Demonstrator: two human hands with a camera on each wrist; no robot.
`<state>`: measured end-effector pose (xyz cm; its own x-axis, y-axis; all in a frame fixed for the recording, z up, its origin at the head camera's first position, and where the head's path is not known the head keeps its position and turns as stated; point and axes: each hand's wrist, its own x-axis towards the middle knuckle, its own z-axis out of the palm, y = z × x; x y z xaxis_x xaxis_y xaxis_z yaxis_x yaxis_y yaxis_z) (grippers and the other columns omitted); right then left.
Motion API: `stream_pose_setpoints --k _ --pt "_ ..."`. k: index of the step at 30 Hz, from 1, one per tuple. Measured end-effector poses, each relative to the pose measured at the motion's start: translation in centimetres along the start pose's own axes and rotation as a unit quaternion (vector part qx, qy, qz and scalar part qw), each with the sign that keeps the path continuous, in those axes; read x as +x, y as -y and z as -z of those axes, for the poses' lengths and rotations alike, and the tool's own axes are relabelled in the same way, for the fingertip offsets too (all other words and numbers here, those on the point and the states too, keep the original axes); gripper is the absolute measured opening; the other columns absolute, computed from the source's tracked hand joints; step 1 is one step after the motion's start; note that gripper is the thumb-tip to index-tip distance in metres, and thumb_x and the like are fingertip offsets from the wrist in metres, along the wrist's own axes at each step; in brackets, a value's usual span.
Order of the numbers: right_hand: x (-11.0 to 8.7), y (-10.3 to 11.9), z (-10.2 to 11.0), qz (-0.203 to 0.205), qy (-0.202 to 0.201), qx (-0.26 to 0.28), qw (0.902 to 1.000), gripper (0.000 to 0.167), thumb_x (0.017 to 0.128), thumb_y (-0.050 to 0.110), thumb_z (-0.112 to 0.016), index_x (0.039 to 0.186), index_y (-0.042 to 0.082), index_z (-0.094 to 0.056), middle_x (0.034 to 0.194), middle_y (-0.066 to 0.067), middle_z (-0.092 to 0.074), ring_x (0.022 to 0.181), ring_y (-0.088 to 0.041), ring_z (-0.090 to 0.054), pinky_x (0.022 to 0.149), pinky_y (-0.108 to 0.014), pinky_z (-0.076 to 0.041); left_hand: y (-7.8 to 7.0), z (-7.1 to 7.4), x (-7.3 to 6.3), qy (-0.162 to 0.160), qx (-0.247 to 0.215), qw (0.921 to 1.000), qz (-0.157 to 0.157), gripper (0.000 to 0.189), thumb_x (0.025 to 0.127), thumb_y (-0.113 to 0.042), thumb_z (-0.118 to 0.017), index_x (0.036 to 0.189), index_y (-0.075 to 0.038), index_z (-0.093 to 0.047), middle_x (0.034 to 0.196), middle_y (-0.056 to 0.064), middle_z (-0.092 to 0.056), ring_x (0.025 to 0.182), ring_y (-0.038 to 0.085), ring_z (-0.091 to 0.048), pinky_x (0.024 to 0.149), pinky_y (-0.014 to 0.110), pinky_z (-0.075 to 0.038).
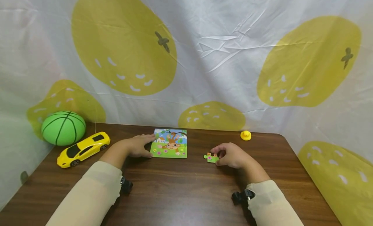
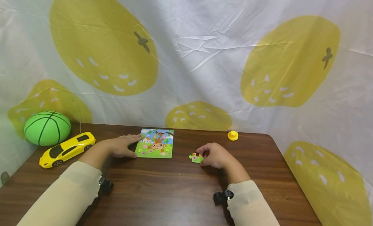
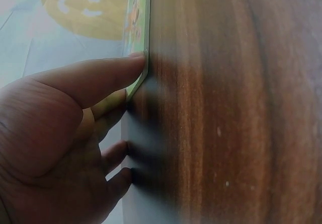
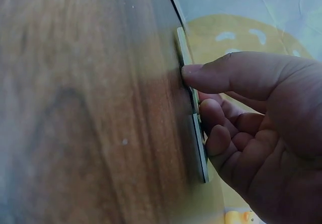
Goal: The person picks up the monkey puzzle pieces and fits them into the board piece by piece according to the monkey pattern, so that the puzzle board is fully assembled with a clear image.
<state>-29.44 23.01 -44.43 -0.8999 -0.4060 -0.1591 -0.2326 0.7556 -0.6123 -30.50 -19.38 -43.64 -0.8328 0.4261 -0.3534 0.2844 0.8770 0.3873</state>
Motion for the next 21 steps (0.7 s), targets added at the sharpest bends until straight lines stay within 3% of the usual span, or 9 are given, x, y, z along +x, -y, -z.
stream_pose_setpoints --k 12,21 --pt "0.4 2.2 -0.4 0.046 -0.016 0.006 0.9988 0.045 0.082 0.017 -0.091 0.125 0.013 -0.079 0.105 0.001 -0.077 0.092 -0.015 -0.065 0.08 -0.028 -0.055 0.2 -0.2 0.2 -0.001 -0.001 1.0 0.001 0.087 0.1 -0.04 -0.074 0.17 -0.012 -0.031 0.18 0.012 -0.022 0.166 0.049 -0.014 0.134 0.068 -0.015" --pt "2.3 4.9 -1.8 0.088 -0.005 0.025 0.9958 0.043 0.084 0.019 -0.089 0.126 0.015 -0.079 0.111 0.0 -0.076 0.095 -0.014 -0.065 0.081 -0.029 -0.056 0.2 -0.2 0.2 -0.001 -0.003 1.0 0.003 0.087 0.1 -0.04 -0.074 0.17 -0.012 -0.031 0.18 0.012 -0.022 0.166 0.048 -0.015 0.134 0.067 -0.015"
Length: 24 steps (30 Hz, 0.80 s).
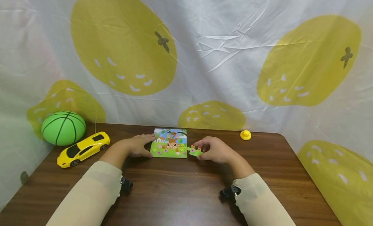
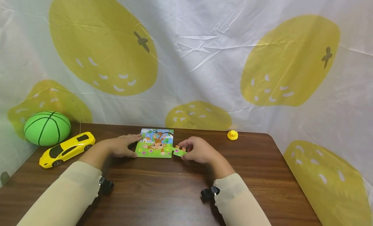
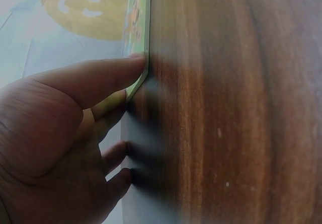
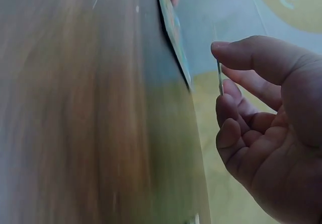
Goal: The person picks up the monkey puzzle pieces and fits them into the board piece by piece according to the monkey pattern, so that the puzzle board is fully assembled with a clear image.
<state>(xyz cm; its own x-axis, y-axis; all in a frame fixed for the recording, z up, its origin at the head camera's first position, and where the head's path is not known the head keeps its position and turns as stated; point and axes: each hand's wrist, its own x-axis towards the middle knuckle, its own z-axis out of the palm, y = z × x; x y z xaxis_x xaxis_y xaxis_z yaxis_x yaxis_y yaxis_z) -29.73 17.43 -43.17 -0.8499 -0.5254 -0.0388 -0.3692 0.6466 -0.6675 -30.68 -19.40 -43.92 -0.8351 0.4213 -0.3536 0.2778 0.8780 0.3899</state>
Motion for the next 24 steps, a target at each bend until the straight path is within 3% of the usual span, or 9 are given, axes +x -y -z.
stream_pose_setpoints --k 11,18,24 --pt "3.6 3.1 -1.8 0.006 0.019 0.02 0.9996 0.044 0.09 0.015 -0.084 0.134 0.015 -0.076 0.11 -0.002 -0.075 0.095 -0.013 -0.064 0.081 -0.029 -0.056 -0.2 0.2 -0.2 0.003 0.001 1.0 0.002 0.087 0.1 -0.04 -0.074 0.17 -0.011 -0.031 0.18 0.012 -0.021 0.166 0.049 -0.014 0.134 0.068 -0.015" --pt "6.1 3.8 -2.9 0.018 0.025 0.012 0.9994 0.045 0.088 0.014 -0.084 0.132 0.016 -0.077 0.123 -0.004 -0.078 0.1 -0.013 -0.067 0.084 -0.03 -0.057 0.0 0.2 -0.1 0.005 -0.002 1.0 0.003 0.087 0.1 -0.04 -0.074 0.17 -0.012 -0.031 0.181 0.011 -0.021 0.166 0.048 -0.014 0.134 0.068 -0.015" --pt "7.3 4.4 -3.9 0.012 0.047 0.018 0.9987 0.047 0.087 0.012 -0.083 0.133 0.014 -0.077 0.125 -0.005 -0.079 0.096 -0.012 -0.07 0.075 -0.026 -0.057 0.1 0.1 0.1 0.006 -0.002 1.0 0.001 0.087 0.1 -0.041 -0.074 0.17 -0.013 -0.031 0.181 0.011 -0.021 0.166 0.048 -0.014 0.134 0.068 -0.015"
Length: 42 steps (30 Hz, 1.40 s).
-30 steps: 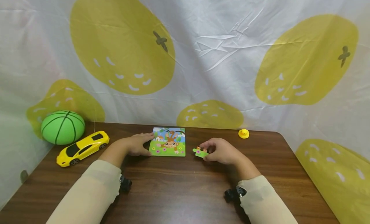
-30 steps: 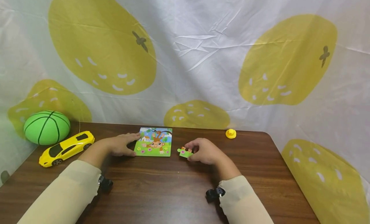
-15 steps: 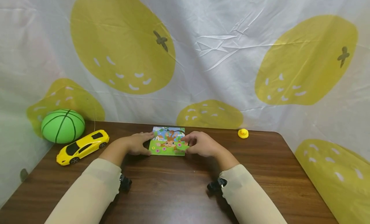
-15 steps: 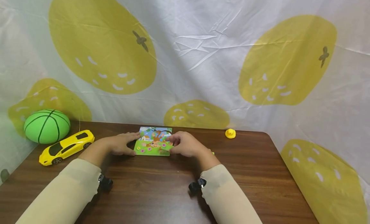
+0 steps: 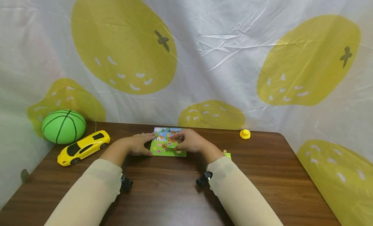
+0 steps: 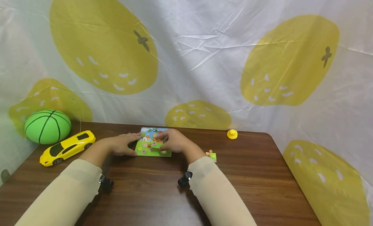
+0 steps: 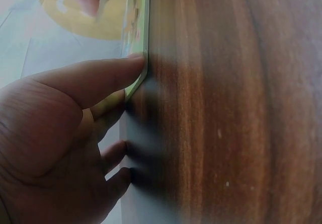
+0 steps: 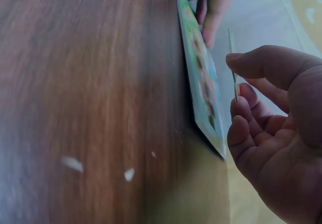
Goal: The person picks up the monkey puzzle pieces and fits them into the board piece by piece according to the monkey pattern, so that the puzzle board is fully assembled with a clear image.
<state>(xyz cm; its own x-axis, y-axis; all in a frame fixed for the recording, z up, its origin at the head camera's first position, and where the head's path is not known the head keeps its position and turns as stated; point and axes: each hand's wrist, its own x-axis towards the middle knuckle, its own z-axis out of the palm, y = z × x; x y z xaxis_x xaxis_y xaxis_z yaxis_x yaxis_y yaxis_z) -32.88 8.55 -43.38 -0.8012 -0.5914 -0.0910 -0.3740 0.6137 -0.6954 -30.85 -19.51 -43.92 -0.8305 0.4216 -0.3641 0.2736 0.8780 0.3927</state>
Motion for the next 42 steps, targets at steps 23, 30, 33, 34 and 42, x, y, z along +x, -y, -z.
stream_pose_setpoints --k 23,30,33,34,42 --pt "2.0 0.2 -1.5 -0.006 0.059 -0.061 0.9964 0.046 0.086 0.01 -0.083 0.131 0.018 -0.079 0.131 -0.001 -0.076 0.114 -0.017 -0.066 0.098 -0.036 -0.058 -0.1 0.1 -0.5 -0.003 -0.001 1.0 -0.004 0.086 0.1 -0.04 -0.073 0.169 -0.011 -0.033 0.18 0.012 -0.022 0.166 0.05 -0.015 0.133 0.069 -0.016" --pt "2.3 0.4 -1.8 -0.023 0.063 -0.053 0.9963 0.048 0.086 0.012 -0.083 0.133 0.018 -0.078 0.135 0.0 -0.076 0.123 -0.022 -0.069 0.105 -0.039 -0.058 -0.1 0.1 -0.5 -0.002 -0.001 1.0 -0.004 0.086 0.1 -0.041 -0.073 0.17 -0.012 -0.032 0.18 0.012 -0.022 0.166 0.05 -0.015 0.133 0.07 -0.016" --pt "2.2 0.5 -1.9 -0.033 0.064 -0.045 0.9964 0.047 0.086 0.012 -0.083 0.132 0.018 -0.079 0.134 0.0 -0.076 0.122 -0.021 -0.069 0.105 -0.041 -0.059 -0.1 0.0 -0.4 -0.002 -0.001 1.0 -0.004 0.086 0.1 -0.041 -0.073 0.17 -0.011 -0.032 0.18 0.012 -0.022 0.166 0.05 -0.015 0.133 0.069 -0.016" --pt "2.2 0.6 -1.9 -0.036 0.065 -0.044 0.9963 0.046 0.086 0.012 -0.083 0.131 0.019 -0.079 0.133 0.0 -0.076 0.121 -0.021 -0.069 0.104 -0.041 -0.059 0.0 0.0 -0.4 -0.002 -0.001 1.0 -0.004 0.086 0.1 -0.041 -0.073 0.17 -0.011 -0.032 0.18 0.012 -0.022 0.166 0.05 -0.015 0.133 0.069 -0.016" --pt "1.9 0.9 -1.8 -0.05 0.059 -0.044 0.996 0.043 0.086 0.011 -0.084 0.128 0.021 -0.08 0.127 0.0 -0.076 0.115 -0.018 -0.068 0.1 -0.039 -0.06 -0.1 0.1 -0.5 -0.004 -0.003 1.0 -0.004 0.085 0.1 -0.041 -0.073 0.17 -0.012 -0.032 0.18 0.011 -0.022 0.166 0.049 -0.014 0.133 0.069 -0.015"
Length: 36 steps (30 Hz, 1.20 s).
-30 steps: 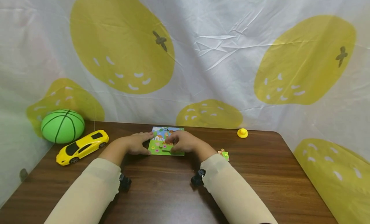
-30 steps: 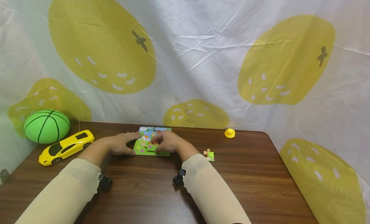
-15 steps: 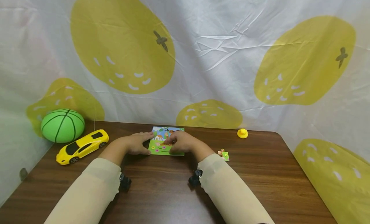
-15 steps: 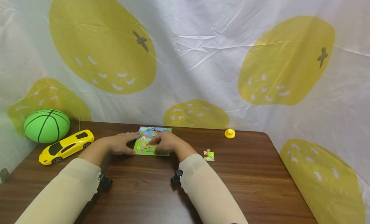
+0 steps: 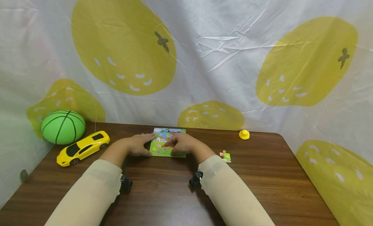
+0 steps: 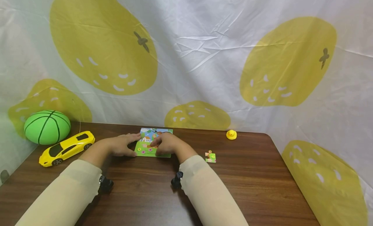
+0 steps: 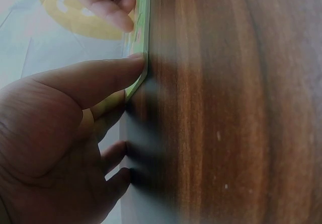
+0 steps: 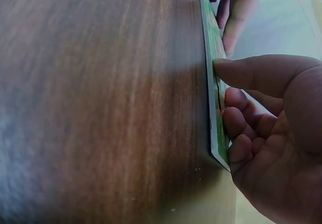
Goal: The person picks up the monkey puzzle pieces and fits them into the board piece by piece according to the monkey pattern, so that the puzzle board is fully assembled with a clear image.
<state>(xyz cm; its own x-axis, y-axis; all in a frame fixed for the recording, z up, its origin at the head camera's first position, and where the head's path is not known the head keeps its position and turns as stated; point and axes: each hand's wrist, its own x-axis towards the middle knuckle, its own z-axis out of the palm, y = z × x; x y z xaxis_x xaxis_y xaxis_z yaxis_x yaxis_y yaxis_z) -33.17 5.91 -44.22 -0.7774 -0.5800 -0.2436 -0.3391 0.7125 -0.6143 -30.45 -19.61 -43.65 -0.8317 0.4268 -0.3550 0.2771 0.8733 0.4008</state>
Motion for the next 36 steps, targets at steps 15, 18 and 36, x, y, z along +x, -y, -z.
stream_pose_setpoints --k 15,18,36 --pt "0.0 -0.5 -0.2 0.032 -0.018 -0.013 0.9992 0.041 0.093 0.019 -0.083 0.133 0.017 -0.077 0.124 -0.001 -0.077 0.113 -0.017 -0.07 0.1 -0.038 -0.06 0.2 0.0 -0.3 0.002 -0.003 1.0 -0.003 0.086 0.1 -0.04 -0.074 0.17 -0.011 -0.032 0.18 0.013 -0.021 0.166 0.05 -0.014 0.133 0.069 -0.015" --pt "-1.0 -0.6 0.0 0.04 -0.033 0.014 0.9986 0.044 0.095 0.021 -0.082 0.138 0.015 -0.074 0.122 -0.002 -0.078 0.113 -0.018 -0.071 0.098 -0.038 -0.061 0.4 -0.2 -0.1 0.003 -0.004 1.0 -0.005 0.086 0.101 -0.04 -0.073 0.17 -0.01 -0.031 0.18 0.013 -0.021 0.166 0.05 -0.014 0.134 0.068 -0.015" --pt "-10.5 -4.8 4.4 0.033 -0.117 0.058 0.9909 0.044 0.097 0.024 -0.08 0.138 0.01 -0.072 0.115 -0.004 -0.077 0.105 -0.014 -0.069 0.085 -0.029 -0.056 0.4 -0.3 0.3 -0.002 0.008 1.0 -0.005 0.085 0.1 -0.041 -0.073 0.169 -0.012 -0.033 0.181 0.011 -0.021 0.166 0.049 -0.015 0.134 0.067 -0.015"
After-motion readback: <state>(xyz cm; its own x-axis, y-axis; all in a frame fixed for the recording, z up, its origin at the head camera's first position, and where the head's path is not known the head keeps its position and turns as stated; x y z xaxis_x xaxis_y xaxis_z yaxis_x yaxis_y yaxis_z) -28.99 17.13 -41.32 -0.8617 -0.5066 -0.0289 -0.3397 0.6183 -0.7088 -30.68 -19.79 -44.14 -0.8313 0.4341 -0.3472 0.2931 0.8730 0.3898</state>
